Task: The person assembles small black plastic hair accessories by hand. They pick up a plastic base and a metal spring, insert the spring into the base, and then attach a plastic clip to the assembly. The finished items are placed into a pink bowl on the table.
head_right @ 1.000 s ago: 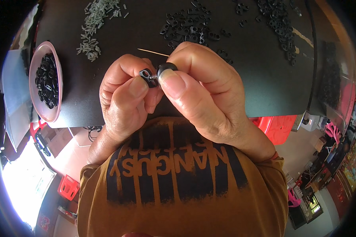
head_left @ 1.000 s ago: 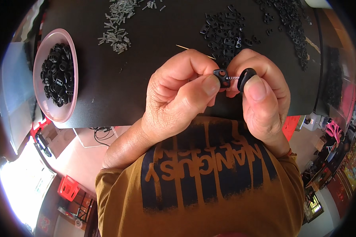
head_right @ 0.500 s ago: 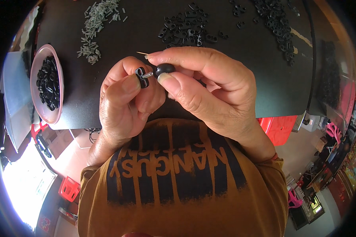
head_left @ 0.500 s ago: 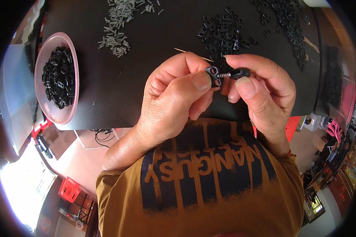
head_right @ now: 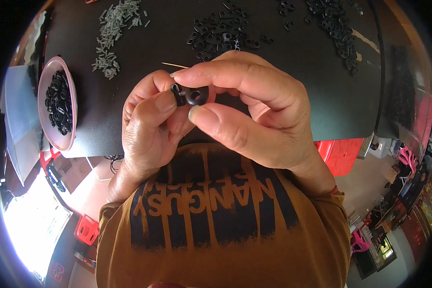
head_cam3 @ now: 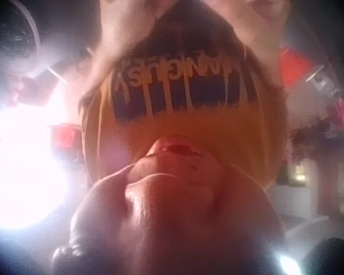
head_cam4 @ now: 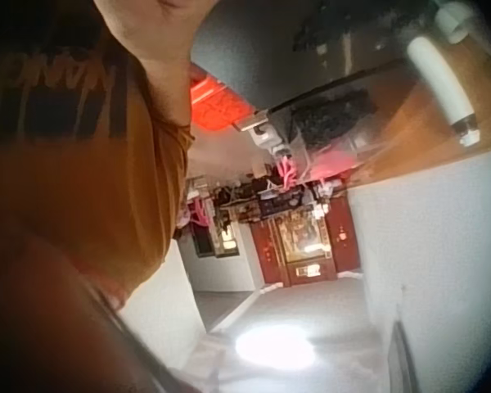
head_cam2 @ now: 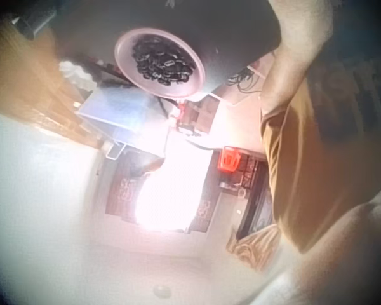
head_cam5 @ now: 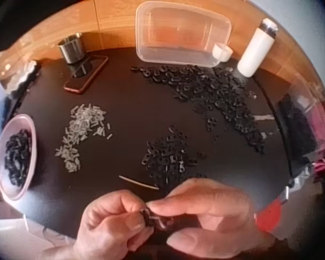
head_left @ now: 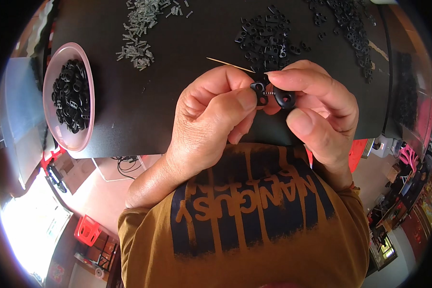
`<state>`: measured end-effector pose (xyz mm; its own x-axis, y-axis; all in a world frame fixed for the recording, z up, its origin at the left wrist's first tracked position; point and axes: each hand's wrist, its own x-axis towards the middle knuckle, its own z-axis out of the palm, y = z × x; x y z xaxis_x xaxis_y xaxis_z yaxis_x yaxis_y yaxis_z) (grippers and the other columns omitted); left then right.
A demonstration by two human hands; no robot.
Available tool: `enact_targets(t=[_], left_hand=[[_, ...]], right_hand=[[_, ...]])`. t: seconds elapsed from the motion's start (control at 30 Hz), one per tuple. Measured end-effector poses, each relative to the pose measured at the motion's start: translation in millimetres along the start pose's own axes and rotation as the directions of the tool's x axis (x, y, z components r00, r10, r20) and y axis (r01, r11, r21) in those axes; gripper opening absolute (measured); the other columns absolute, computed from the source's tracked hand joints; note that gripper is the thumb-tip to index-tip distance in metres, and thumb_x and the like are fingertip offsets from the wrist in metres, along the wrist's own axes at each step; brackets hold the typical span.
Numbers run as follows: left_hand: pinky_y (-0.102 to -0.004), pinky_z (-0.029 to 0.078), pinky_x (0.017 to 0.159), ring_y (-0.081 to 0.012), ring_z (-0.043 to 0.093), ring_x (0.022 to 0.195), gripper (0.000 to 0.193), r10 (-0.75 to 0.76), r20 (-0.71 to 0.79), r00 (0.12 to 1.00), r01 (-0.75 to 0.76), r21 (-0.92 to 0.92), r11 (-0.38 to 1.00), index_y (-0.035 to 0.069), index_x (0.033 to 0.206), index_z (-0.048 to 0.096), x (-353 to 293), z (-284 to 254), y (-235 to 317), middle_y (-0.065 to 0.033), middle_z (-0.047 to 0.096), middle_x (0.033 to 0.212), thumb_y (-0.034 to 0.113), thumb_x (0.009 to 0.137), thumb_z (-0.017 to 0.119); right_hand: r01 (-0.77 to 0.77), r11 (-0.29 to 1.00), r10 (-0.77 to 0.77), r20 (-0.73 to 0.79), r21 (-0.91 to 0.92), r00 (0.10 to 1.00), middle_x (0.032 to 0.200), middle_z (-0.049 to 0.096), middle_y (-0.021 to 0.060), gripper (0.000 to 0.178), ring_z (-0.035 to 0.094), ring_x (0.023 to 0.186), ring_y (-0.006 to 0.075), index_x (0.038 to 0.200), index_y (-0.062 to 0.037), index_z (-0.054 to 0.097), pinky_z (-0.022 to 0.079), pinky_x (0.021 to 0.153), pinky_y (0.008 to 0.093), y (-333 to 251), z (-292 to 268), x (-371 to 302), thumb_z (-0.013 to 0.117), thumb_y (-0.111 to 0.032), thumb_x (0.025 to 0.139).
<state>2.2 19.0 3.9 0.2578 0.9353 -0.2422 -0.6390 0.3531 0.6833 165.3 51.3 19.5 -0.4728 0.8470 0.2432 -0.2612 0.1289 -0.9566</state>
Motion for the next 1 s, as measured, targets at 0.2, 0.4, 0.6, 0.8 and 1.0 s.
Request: enact_targets(t=[0.2, 0.4, 0.6, 0.8, 1.0], left_hand=[[-0.0164, 0.032, 0.042, -0.0009, 0.04, 0.047, 0.006, 0.011, 0.002, 1.0, -0.011, 0.083, 0.997, 0.003, 0.079, 0.052, -1.0, -1.9, 1.2, 0.0009, 0.051, 0.062, 0.004, 0.082, 0.047], [-0.0153, 0.034, 0.047, 0.0009, 0.04, 0.054, 0.005, 0.089, -0.078, 0.993, -0.069, 0.225, 0.972, 0.003, 0.078, 0.052, -3.4, 4.7, 0.6, 0.0049, 0.048, 0.063, 0.002, 0.081, 0.048], [-0.0151, 0.032, 0.05, 0.0016, 0.037, 0.058, 0.006, 0.134, -0.06, 0.989, -0.109, 0.308, 0.945, 0.003, 0.078, 0.051, -4.2, 5.0, 0.5, 0.0067, 0.046, 0.067, 0.0, 0.081, 0.049], [-0.0151, 0.032, 0.05, 0.0017, 0.037, 0.059, 0.006, 0.104, 0.008, 0.995, -0.102, 0.269, 0.958, 0.004, 0.078, 0.051, -5.2, 1.8, 0.6, 0.0064, 0.046, 0.068, 0.0, 0.082, 0.049], [-0.0155, 0.035, 0.052, -0.0001, 0.041, 0.059, 0.004, 0.139, -0.036, 0.99, -0.128, 0.221, 0.967, 0.003, 0.081, 0.051, -5.4, 7.3, -1.6, 0.0039, 0.049, 0.069, 0.002, 0.084, 0.049]], right_hand=[[0.033, 0.974, -0.032, 0.007, -0.222, 0.999, 0.091, 0.054, 0.0111, 0.029, 0.049, 0.07, 0.01, 0.105, 0.0055, 0.056, 0.044, 0.064, 0.0233, -2.6, -4.0, -0.6, 0.058, -0.006, 0.078], [0.045, 0.919, -0.059, -0.026, -0.392, 0.998, 0.087, 0.055, 0.0078, 0.029, 0.042, 0.06, 0.0037, 0.104, 0.0053, 0.057, 0.036, 0.055, 0.0174, -6.0, -1.8, -0.3, 0.059, -0.003, 0.076], [0.097, 0.856, -0.068, 0.077, -0.507, 0.995, 0.085, 0.055, 0.0072, 0.031, 0.04, 0.059, 0.003, 0.105, 0.0045, 0.057, 0.027, 0.047, 0.0165, -9.5, -4.7, 3.0, 0.059, 0.0, 0.074], [0.035, 0.862, -0.011, 0.051, -0.506, 0.999, 0.087, 0.055, 0.0073, 0.029, 0.043, 0.063, 0.0061, 0.105, 0.0025, 0.058, 0.03, 0.049, 0.0168, -13.6, -1.0, 4.0, 0.057, -0.003, 0.076], [0.086, 0.867, -0.066, 0.058, -0.492, 0.996, 0.089, 0.054, 0.0069, 0.028, 0.045, 0.074, 0.0101, 0.107, 0.0024, 0.058, 0.035, 0.064, 0.0208, -8.3, 0.9, 3.4, 0.052, -0.007, 0.082]])
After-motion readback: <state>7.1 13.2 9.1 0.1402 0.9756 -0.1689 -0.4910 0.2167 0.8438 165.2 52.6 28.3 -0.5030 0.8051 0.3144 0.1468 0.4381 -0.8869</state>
